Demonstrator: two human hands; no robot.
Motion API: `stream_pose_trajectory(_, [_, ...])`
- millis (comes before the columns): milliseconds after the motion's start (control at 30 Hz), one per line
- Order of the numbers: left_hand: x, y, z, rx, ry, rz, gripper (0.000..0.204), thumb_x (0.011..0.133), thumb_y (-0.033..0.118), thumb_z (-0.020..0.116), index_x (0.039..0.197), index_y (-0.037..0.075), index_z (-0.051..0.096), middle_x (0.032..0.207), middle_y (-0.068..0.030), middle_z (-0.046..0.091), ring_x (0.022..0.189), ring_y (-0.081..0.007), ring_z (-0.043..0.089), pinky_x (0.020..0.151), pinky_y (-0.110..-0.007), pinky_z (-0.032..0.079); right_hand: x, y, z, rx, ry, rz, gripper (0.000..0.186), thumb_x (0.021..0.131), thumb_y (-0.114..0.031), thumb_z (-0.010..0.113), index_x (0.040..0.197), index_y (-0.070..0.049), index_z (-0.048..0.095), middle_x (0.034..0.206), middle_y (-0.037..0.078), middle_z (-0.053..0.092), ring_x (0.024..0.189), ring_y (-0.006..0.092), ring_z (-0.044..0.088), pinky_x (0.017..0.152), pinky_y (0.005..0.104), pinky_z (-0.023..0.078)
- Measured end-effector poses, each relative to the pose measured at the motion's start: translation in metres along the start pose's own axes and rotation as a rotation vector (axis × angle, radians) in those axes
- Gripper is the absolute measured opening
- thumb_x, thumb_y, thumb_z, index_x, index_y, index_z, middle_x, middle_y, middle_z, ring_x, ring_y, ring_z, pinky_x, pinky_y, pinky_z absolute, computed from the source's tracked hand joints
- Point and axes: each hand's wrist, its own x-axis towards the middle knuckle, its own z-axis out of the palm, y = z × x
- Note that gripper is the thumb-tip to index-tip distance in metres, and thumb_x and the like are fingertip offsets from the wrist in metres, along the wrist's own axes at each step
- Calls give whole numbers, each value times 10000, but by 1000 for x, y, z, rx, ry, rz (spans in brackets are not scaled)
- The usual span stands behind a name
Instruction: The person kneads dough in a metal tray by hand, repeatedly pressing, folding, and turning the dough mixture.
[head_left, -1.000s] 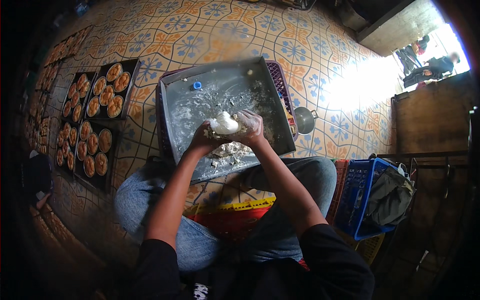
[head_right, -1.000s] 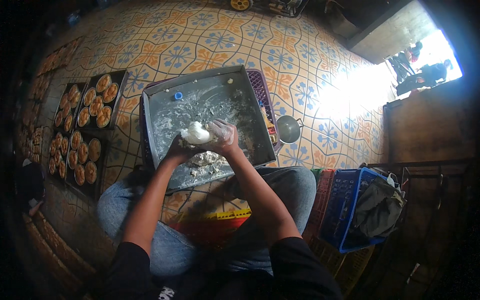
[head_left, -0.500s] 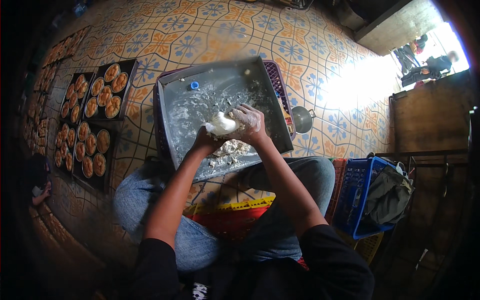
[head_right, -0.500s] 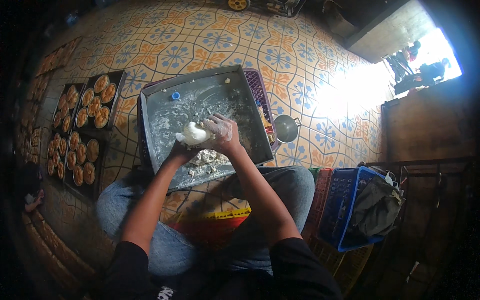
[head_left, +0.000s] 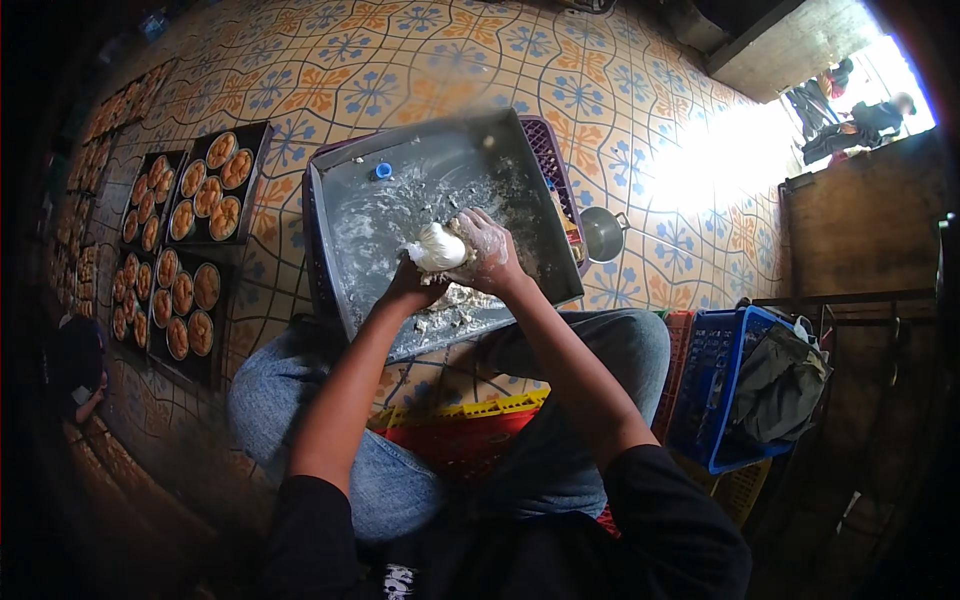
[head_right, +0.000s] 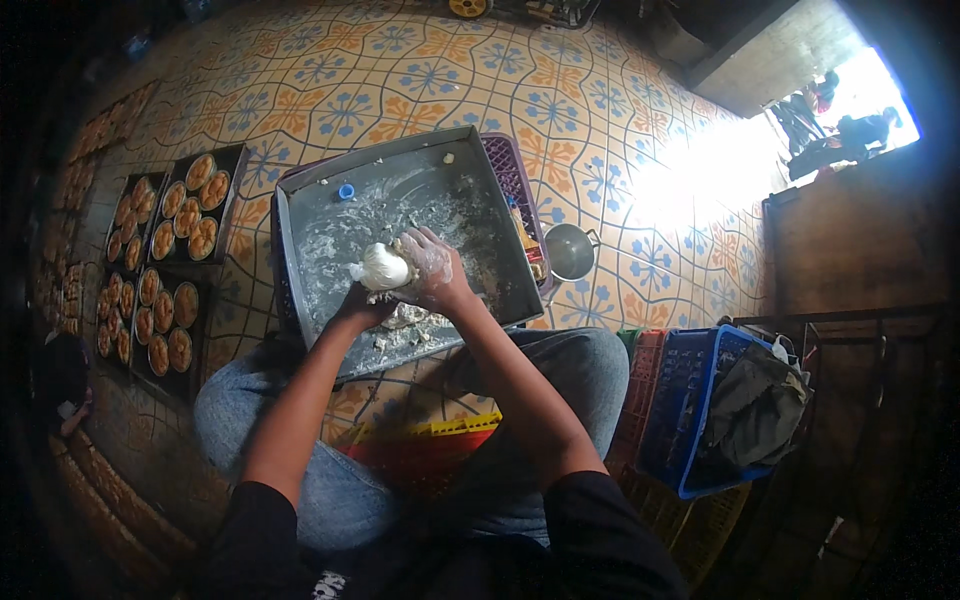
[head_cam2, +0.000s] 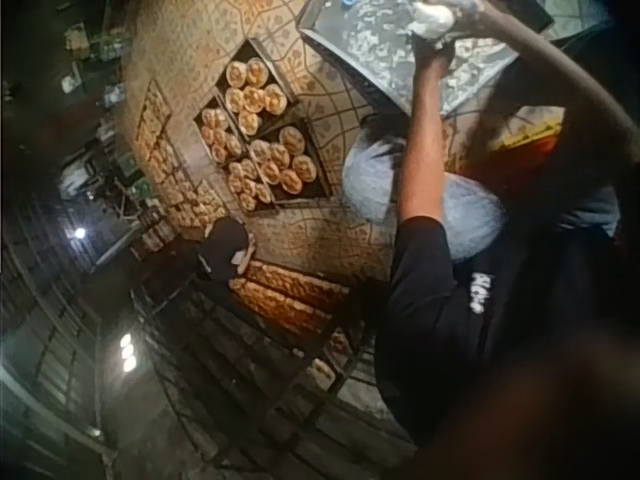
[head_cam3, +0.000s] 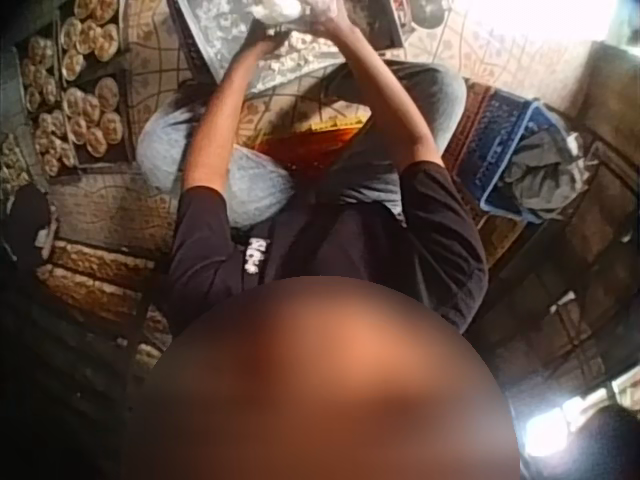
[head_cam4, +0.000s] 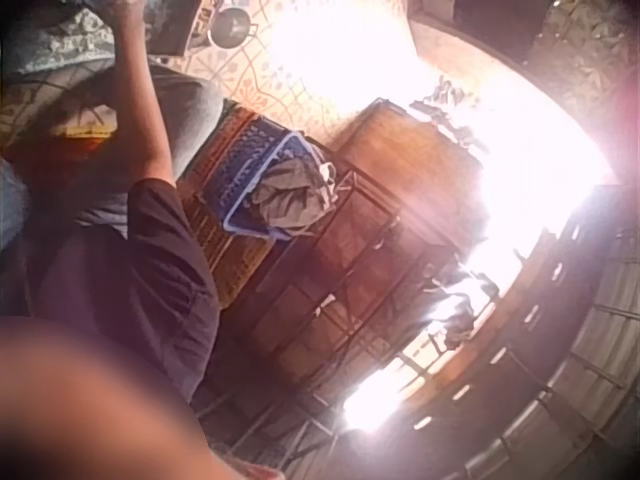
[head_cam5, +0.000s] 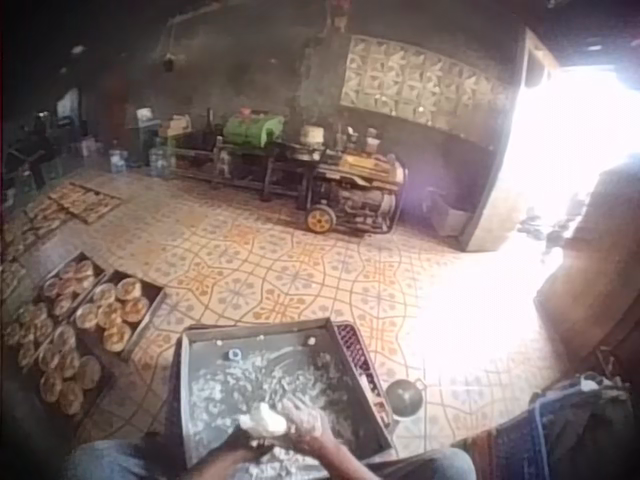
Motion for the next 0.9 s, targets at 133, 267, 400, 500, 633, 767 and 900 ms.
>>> stream_pose_trajectory(133, [2,-43,17,-20,150,117,482,794,197,745,1237,73,601,1228,-147,641,1173,-303,595,1020,-410,466,16,-18,-10,83,15,-70,691,537,-403,865,1093,-84,605,1113,134,632,1038,369,612,859,458,535])
stream_pose_trajectory(267, [14,-38,10,1,138,315,475,798,267,764,1218,93,626,1220,-125,651,1175,-312,594,1033,-412,462,16,-17,-18,46,173,-130,620,488,-352,854,1002,-96,623,997,111,619,901,339,623,733,435,541])
stream_pose_trajectory(400, [15,-4,-6,-12,126,354,456,797,281,758,1200,102,642,1217,-121,657,1164,-320,604,1024,-425,470,10,-10,-23,-31,208,-96,575,484,-340,883,939,-88,637,954,130,620,903,375,625,771,434,537])
stream_pose_trajectory(500, [11,-37,0,69,161,307,457,794,279,753,1202,104,642,1225,-121,653,1177,-315,597,1039,-431,457,19,-22,-18,-9,192,-110,578,480,-362,882,937,-100,642,943,120,608,887,364,615,763,436,533])
stream_pose_trajectory(633, [12,-42,7,140,159,317,459,787,281,754,1197,105,645,1226,-124,652,1199,-320,581,1051,-436,444,19,-19,-18,-87,276,-224,564,497,-385,870,941,-116,649,921,105,591,851,344,596,755,434,526])
stream_pose_trajectory(767, [9,-41,-7,143,206,434,451,793,278,756,1193,99,647,1230,-126,646,1209,-336,567,1069,-441,424,21,-25,-20,14,222,-140,516,516,-373,831,954,-164,655,876,62,562,820,301,575,677,433,509])
stream_pose_trajectory(900, [-5,-46,-28,75,125,375,427,819,247,749,1201,90,639,1245,-117,637,1197,-325,570,1080,-453,408,27,-39,-15,28,152,-151,517,536,-367,830,963,-158,628,875,55,557,839,292,567,694,423,505])
